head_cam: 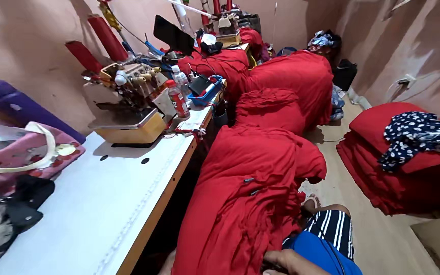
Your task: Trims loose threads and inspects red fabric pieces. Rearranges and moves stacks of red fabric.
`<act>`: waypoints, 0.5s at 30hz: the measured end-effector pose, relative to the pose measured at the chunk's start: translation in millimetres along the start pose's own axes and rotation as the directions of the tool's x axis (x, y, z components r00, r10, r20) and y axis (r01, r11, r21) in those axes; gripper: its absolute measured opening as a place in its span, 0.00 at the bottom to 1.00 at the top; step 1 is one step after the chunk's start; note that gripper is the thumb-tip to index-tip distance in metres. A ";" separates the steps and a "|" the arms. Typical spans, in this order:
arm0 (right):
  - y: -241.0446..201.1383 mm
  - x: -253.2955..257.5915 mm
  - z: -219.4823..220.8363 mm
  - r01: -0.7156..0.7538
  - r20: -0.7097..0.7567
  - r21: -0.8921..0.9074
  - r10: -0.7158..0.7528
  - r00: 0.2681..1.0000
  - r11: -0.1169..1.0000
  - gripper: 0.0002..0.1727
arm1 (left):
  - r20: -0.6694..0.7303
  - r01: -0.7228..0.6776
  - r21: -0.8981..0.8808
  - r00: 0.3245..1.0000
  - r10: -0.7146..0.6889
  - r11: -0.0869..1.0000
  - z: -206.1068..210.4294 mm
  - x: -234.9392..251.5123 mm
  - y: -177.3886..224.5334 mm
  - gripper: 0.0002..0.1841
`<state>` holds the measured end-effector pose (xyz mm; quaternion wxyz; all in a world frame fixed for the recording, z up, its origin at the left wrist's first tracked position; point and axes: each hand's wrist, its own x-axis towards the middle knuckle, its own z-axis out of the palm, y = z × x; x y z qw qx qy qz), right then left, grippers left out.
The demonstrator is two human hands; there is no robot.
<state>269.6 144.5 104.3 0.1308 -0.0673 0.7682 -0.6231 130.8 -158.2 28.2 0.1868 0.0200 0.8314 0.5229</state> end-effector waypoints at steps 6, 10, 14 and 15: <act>3.9 -26.6 -14.0 -0.082 -0.180 -0.194 0.047 0.983 0.978 0.16 | 0.057 -0.171 0.340 0.985 0.162 0.925 -28.5 50.9 23.3 0.16; 16.7 -41.5 -22.0 -0.184 -0.341 -0.177 0.115 0.933 0.967 0.17 | -0.003 -0.548 0.195 0.829 0.559 0.813 -11.3 32.6 80.4 0.15; 13.4 -40.1 -24.0 -0.219 -0.466 -0.216 0.097 0.879 0.951 0.26 | 0.017 -0.818 0.109 0.570 0.821 0.565 21.5 3.8 133.5 0.15; 11.5 -37.4 -22.9 -0.206 -0.488 -0.220 0.075 0.869 0.953 0.26 | 0.055 -0.823 0.128 0.563 0.825 0.553 27.2 -6.9 142.5 0.17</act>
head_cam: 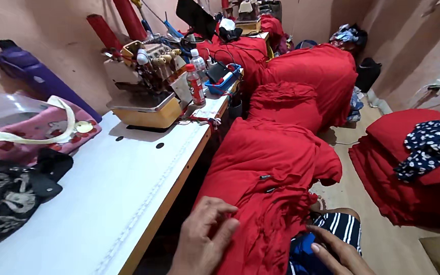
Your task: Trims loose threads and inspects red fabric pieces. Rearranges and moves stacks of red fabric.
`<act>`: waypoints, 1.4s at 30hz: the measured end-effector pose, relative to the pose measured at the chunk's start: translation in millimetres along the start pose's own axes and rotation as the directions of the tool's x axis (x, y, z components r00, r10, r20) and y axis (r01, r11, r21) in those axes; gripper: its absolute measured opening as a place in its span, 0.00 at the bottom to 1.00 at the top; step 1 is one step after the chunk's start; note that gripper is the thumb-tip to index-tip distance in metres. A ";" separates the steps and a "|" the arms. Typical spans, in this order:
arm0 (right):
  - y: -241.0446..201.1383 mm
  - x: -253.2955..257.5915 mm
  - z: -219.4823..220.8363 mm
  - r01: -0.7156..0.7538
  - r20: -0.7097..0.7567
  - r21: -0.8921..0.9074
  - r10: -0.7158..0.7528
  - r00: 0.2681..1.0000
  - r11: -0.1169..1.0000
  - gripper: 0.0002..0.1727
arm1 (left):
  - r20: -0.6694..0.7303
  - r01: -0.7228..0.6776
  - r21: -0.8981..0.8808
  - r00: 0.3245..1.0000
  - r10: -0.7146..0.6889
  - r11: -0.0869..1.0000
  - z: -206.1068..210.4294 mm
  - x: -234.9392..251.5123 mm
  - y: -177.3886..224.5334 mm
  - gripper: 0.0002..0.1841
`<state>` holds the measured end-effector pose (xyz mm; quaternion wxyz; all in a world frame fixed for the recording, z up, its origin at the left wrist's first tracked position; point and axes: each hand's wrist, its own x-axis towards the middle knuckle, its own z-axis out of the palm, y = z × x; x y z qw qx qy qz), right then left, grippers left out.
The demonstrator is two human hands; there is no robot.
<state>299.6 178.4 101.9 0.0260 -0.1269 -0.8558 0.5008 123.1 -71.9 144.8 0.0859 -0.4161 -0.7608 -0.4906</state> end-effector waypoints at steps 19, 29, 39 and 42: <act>-19.3 12.8 21.2 0.351 -0.150 -0.038 -0.352 0.924 0.936 0.21 | -0.143 0.377 -0.201 0.902 -0.407 0.904 -9.8 -15.5 -27.9 0.04; -25.8 15.2 21.0 0.289 -0.095 -0.026 -0.290 0.952 0.957 0.22 | -0.210 0.318 -0.271 0.902 -0.378 0.908 9.2 -31.3 -32.8 0.04; -29.8 20.9 13.7 0.253 -0.132 0.017 -0.249 0.959 0.967 0.20 | -0.256 0.120 -0.289 0.946 -0.197 0.950 3.7 -26.7 -36.1 0.06; -33.4 20.4 14.1 0.253 -0.127 0.027 -0.247 0.961 0.967 0.18 | -0.332 0.070 -0.271 0.930 -0.161 0.960 2.6 -24.9 -33.3 0.04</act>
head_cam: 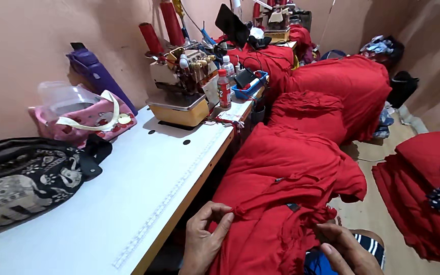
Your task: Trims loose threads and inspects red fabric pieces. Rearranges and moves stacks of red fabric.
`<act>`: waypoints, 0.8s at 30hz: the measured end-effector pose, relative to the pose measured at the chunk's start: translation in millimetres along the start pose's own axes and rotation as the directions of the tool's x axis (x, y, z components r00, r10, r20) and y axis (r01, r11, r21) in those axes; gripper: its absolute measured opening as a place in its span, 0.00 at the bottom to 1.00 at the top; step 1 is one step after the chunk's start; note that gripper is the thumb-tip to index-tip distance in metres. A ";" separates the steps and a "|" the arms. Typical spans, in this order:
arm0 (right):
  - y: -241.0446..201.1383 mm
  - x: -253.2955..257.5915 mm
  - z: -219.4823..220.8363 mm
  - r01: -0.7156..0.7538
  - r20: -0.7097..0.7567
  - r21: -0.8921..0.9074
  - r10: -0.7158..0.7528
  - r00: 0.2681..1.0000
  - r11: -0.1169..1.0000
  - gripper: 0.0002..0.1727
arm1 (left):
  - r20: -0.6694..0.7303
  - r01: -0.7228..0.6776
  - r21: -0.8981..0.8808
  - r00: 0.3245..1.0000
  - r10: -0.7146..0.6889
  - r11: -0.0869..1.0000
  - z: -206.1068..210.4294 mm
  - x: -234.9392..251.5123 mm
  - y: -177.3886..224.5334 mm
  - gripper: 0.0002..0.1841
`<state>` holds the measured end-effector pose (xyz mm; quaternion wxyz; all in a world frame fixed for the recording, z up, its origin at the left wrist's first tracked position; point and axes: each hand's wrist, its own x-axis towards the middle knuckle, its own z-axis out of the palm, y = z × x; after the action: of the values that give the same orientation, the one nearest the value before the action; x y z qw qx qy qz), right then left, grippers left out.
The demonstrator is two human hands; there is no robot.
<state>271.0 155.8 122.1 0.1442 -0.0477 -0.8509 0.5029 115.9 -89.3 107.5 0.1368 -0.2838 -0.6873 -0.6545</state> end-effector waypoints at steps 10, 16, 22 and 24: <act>11.7 -15.2 -10.1 -0.028 -0.100 -0.007 0.028 0.995 1.000 0.19 | 0.149 0.202 0.384 0.949 -0.277 0.901 -9.6 -10.3 -19.8 0.10; 22.1 -26.8 -21.5 -0.103 -0.188 0.032 0.107 0.976 0.994 0.18 | 0.153 0.165 0.334 0.962 -0.226 0.928 -7.5 -5.0 -16.3 0.08; 28.6 -31.0 -27.3 -0.109 -0.222 0.110 0.131 0.966 0.988 0.17 | 0.140 0.093 0.292 0.980 -0.138 0.952 -10.0 2.8 -11.3 0.09; 26.5 -30.8 -26.6 -0.122 -0.214 0.123 0.147 0.966 0.985 0.17 | 0.120 0.062 0.255 0.988 -0.095 0.965 -10.0 6.2 -6.3 0.10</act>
<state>306.6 184.3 105.0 0.2062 -0.1534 -0.7955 0.5487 105.5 -97.6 106.9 0.1000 -0.2790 -0.7826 -0.5475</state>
